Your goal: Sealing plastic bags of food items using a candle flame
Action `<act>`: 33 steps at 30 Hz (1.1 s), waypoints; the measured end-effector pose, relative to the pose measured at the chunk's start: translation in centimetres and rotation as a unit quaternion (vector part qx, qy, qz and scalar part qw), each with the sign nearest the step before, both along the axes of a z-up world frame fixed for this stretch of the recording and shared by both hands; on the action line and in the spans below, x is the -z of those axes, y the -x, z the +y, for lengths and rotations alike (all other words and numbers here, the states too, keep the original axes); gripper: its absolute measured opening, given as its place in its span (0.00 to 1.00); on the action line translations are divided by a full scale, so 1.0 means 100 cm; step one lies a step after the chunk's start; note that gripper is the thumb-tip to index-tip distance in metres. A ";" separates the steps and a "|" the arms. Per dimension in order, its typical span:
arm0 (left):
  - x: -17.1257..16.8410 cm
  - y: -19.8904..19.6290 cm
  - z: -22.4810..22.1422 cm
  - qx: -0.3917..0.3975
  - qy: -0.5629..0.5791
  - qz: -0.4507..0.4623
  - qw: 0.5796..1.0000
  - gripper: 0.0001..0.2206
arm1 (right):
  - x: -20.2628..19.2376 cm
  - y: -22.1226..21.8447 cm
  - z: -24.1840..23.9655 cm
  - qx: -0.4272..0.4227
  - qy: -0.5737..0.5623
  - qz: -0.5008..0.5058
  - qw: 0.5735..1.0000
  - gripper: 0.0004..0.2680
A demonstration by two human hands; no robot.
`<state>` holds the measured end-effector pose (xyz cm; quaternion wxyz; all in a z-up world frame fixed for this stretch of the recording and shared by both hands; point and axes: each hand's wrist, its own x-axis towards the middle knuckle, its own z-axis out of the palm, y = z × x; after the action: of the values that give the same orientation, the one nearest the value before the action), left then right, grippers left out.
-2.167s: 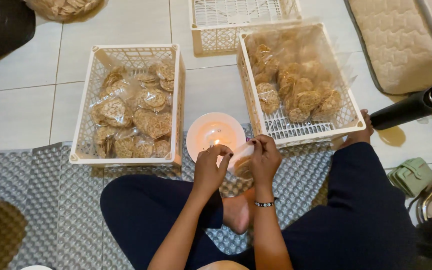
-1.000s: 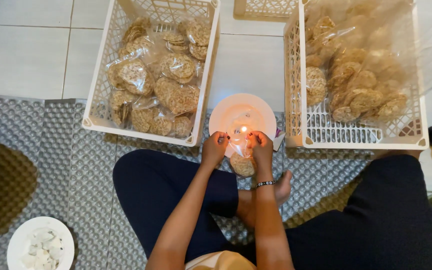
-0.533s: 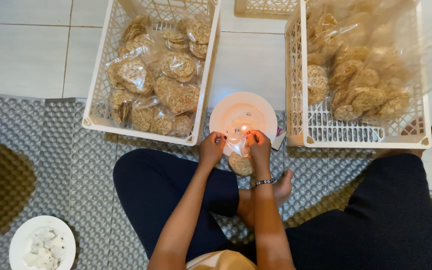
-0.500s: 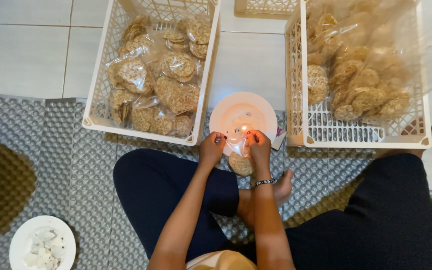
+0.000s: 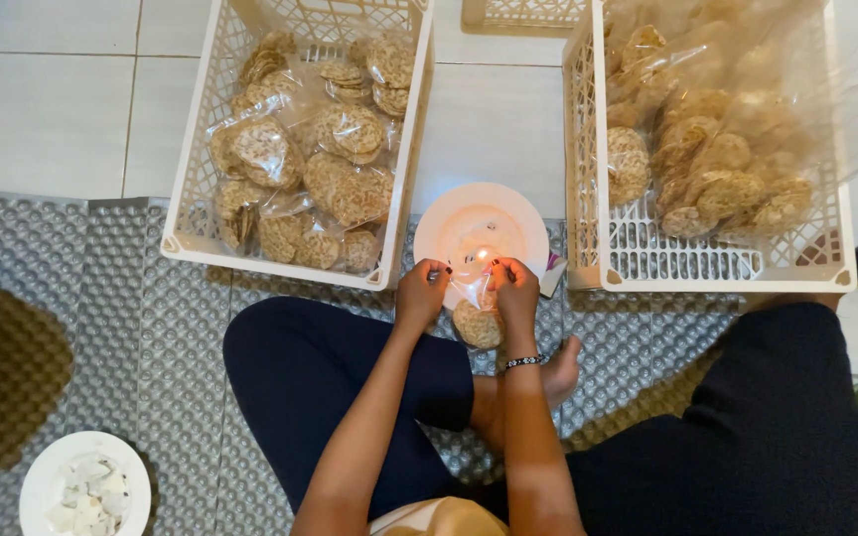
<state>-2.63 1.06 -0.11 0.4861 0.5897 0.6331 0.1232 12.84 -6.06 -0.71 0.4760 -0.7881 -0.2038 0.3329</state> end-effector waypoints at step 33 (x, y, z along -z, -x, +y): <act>-0.010 -0.021 0.006 0.032 -0.007 0.018 0.999 0.13 | 0.020 -0.014 0.000 0.111 -0.034 0.039 0.992 0.05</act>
<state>-0.54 1.66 0.92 0.4744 0.6148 0.6219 0.1015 14.19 -6.11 -2.72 0.5444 -0.7752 -0.1077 0.3017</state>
